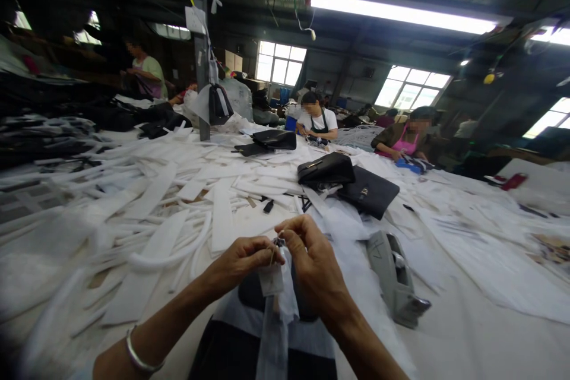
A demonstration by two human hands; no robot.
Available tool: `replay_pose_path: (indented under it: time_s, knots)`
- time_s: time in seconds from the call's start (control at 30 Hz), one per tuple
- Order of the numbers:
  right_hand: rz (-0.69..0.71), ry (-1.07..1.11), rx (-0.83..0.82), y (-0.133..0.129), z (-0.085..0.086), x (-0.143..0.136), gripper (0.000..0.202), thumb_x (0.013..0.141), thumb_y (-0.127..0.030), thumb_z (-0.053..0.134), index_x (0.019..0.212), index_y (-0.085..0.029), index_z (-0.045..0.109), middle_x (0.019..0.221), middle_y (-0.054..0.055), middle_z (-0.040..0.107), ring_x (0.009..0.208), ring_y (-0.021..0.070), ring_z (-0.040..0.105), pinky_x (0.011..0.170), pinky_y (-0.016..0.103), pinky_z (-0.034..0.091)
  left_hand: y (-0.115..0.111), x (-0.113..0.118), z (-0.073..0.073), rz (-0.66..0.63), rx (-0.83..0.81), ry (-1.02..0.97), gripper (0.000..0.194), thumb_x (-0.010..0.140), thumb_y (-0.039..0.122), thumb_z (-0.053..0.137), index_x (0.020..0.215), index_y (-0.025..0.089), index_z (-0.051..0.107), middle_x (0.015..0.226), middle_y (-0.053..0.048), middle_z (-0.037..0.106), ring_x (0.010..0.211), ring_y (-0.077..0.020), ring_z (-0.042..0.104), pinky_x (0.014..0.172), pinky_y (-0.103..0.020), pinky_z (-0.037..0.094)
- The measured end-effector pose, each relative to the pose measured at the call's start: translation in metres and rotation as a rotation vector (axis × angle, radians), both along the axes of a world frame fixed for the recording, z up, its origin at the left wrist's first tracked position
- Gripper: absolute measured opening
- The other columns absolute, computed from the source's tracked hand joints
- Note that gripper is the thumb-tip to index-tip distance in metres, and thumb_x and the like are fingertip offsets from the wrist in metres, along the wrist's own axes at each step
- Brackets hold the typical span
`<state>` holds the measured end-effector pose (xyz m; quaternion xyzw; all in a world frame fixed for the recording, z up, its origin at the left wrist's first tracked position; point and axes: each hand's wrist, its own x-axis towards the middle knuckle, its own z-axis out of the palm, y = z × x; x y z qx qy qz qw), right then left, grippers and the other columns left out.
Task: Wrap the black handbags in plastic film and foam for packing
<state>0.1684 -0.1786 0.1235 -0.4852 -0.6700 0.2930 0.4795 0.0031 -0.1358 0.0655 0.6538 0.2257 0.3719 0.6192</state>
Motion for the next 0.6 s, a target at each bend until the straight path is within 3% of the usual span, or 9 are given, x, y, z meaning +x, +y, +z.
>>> replay_pose_path:
  time_s: [0.1,0.17,0.33,0.4,0.47,0.53,0.6]
  knots:
    - [0.091,0.271,-0.148,0.004,-0.001,0.000,0.024,0.092,-0.043,0.052,0.088,-0.019,0.054,0.093,0.004,0.063,0.079,0.0161,0.060,0.066,0.030,0.051,0.003,-0.002,-0.012,-0.049,-0.168,-0.030,0.034,0.089,0.047,0.054,0.091,0.014,0.063,0.085,-0.004,0.067,0.078,-0.0166,0.060,0.074,-0.027,0.044]
    - [0.102,0.394,-0.250,0.008,-0.004,0.001,0.027,0.090,-0.046,0.056,0.088,-0.019,0.052,0.098,0.007,0.064,0.090,0.0202,0.063,0.063,0.030,0.054,0.005,-0.005,-0.017,-0.012,-0.189,-0.008,0.031,0.087,0.046,0.055,0.090,0.015,0.061,0.082,-0.003,0.066,0.074,-0.0167,0.060,0.070,-0.027,0.045]
    - [0.171,0.641,-0.499,0.015,-0.016,0.003,0.030,0.085,-0.042,0.066,0.083,-0.019,0.047,0.122,0.010,0.058,0.109,0.0290,0.061,0.074,0.041,0.058,0.014,-0.018,-0.020,0.269,0.056,0.156,0.026,0.088,0.040,0.054,0.087,0.016,0.063,0.073,0.000,0.061,0.069,-0.0133,0.054,0.065,-0.023,0.043]
    - [0.217,0.741,-0.569,0.019,-0.022,0.002,0.031,0.082,-0.039,0.070,0.081,-0.018,0.047,0.120,0.010,0.060,0.103,0.0258,0.064,0.073,0.037,0.057,0.018,-0.023,-0.018,0.298,0.083,0.185,0.027,0.089,0.040,0.053,0.088,0.016,0.063,0.073,0.000,0.060,0.068,-0.0126,0.054,0.064,-0.022,0.044]
    - [0.216,0.796,-0.604,0.023,-0.027,0.001,0.031,0.079,-0.036,0.074,0.080,-0.017,0.049,0.113,0.009,0.062,0.086,0.0167,0.066,0.063,0.025,0.054,0.022,-0.026,-0.014,0.276,0.052,0.158,0.027,0.089,0.040,0.052,0.090,0.015,0.062,0.076,-0.001,0.062,0.072,-0.0139,0.059,0.068,-0.023,0.047]
    - [0.202,0.776,-0.622,0.029,-0.031,0.001,0.030,0.077,-0.037,0.075,0.082,-0.017,0.053,0.105,0.006,0.064,0.067,0.0079,0.059,0.052,0.018,0.046,0.028,-0.028,-0.008,0.260,0.029,0.126,0.026,0.089,0.038,0.051,0.094,0.015,0.061,0.081,-0.003,0.064,0.076,-0.0160,0.063,0.072,-0.026,0.051]
    - [0.220,0.650,-0.651,0.034,-0.033,0.004,0.032,0.076,-0.040,0.076,0.087,-0.017,0.058,0.094,0.003,0.064,0.056,0.0048,0.052,0.048,0.017,0.041,0.035,-0.028,-0.002,0.263,0.072,0.140,0.024,0.089,0.035,0.050,0.097,0.015,0.060,0.082,-0.004,0.065,0.078,-0.0164,0.064,0.073,-0.028,0.052]
